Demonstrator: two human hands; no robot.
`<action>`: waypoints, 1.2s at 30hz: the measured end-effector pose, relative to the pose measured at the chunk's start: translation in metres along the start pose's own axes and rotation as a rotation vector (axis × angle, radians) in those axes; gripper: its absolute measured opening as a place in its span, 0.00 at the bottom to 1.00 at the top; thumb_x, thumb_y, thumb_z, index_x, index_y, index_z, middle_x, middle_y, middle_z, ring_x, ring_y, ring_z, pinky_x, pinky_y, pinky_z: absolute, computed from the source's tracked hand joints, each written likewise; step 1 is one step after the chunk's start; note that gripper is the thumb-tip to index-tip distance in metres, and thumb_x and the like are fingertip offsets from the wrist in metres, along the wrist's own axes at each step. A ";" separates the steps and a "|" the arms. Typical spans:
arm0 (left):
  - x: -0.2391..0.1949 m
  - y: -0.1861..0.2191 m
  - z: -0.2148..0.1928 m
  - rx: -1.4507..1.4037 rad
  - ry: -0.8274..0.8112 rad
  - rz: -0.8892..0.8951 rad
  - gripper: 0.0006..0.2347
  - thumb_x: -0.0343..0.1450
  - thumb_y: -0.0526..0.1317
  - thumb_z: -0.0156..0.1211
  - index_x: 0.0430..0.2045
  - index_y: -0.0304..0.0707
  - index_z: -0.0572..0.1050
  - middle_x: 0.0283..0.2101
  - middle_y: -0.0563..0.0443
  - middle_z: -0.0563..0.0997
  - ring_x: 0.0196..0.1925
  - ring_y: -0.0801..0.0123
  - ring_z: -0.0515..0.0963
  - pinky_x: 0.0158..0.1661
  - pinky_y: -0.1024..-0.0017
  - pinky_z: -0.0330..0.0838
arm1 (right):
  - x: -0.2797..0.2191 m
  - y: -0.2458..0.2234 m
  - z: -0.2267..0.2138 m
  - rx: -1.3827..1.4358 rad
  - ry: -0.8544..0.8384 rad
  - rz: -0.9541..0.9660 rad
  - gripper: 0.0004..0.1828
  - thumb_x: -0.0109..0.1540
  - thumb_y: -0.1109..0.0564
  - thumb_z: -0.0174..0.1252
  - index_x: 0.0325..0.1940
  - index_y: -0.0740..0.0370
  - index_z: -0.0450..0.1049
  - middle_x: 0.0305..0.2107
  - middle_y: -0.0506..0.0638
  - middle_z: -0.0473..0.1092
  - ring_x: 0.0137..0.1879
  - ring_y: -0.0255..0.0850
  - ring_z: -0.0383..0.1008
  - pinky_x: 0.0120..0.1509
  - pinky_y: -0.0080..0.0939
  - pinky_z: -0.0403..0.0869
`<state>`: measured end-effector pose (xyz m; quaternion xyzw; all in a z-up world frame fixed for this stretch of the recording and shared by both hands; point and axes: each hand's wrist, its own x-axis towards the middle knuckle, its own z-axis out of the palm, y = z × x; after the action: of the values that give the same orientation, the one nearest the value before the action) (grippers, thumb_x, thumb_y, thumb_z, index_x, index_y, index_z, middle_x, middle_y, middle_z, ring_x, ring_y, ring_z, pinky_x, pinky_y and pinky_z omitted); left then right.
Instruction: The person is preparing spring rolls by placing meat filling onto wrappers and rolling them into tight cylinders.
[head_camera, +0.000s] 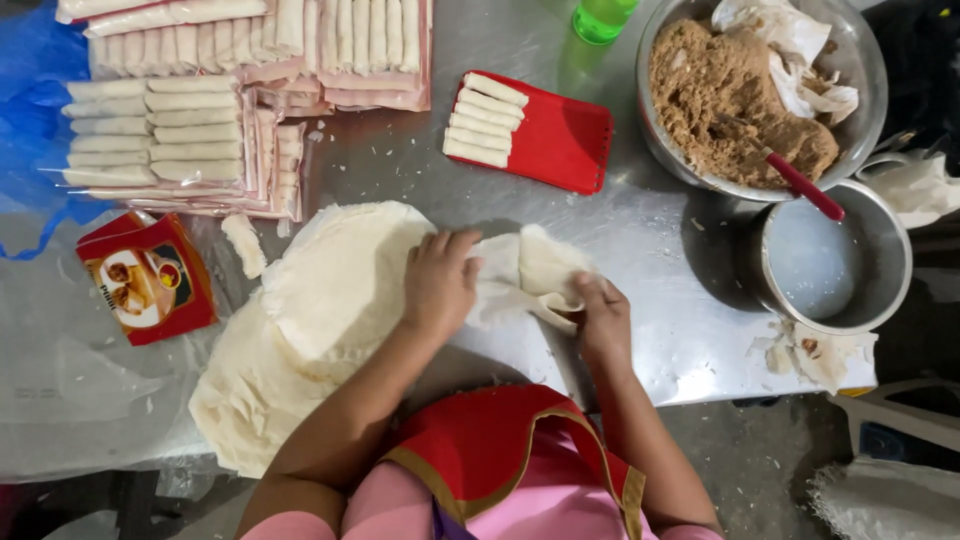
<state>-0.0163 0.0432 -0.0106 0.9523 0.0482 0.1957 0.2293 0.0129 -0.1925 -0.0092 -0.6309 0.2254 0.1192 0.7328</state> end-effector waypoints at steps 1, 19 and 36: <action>-0.006 0.010 0.018 0.003 0.000 -0.003 0.15 0.64 0.39 0.68 0.45 0.50 0.79 0.38 0.52 0.81 0.41 0.53 0.81 0.40 0.56 0.77 | -0.002 0.001 0.001 0.000 -0.004 0.002 0.14 0.67 0.52 0.62 0.49 0.66 0.76 0.37 0.64 0.76 0.43 0.61 0.80 0.51 0.67 0.79; -0.023 0.041 0.021 0.093 -0.624 0.289 0.35 0.76 0.59 0.43 0.76 0.38 0.45 0.80 0.40 0.40 0.81 0.54 0.34 0.75 0.52 0.22 | 0.010 -0.083 -0.146 0.606 0.201 -0.245 0.21 0.65 0.48 0.60 0.60 0.59 0.76 0.55 0.55 0.77 0.60 0.47 0.81 0.73 0.55 0.75; -0.039 0.041 0.037 -1.186 -0.321 -0.560 0.13 0.63 0.31 0.72 0.40 0.36 0.83 0.29 0.53 0.84 0.31 0.76 0.79 0.32 0.76 0.75 | 0.000 0.006 -0.005 -0.189 -0.341 -0.209 0.14 0.68 0.58 0.57 0.54 0.69 0.78 0.31 0.61 0.77 0.31 0.45 0.81 0.29 0.39 0.78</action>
<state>-0.0379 -0.0161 -0.0358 0.6341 0.1430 -0.0217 0.7596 0.0088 -0.1960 -0.0149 -0.6873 0.0198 0.1682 0.7064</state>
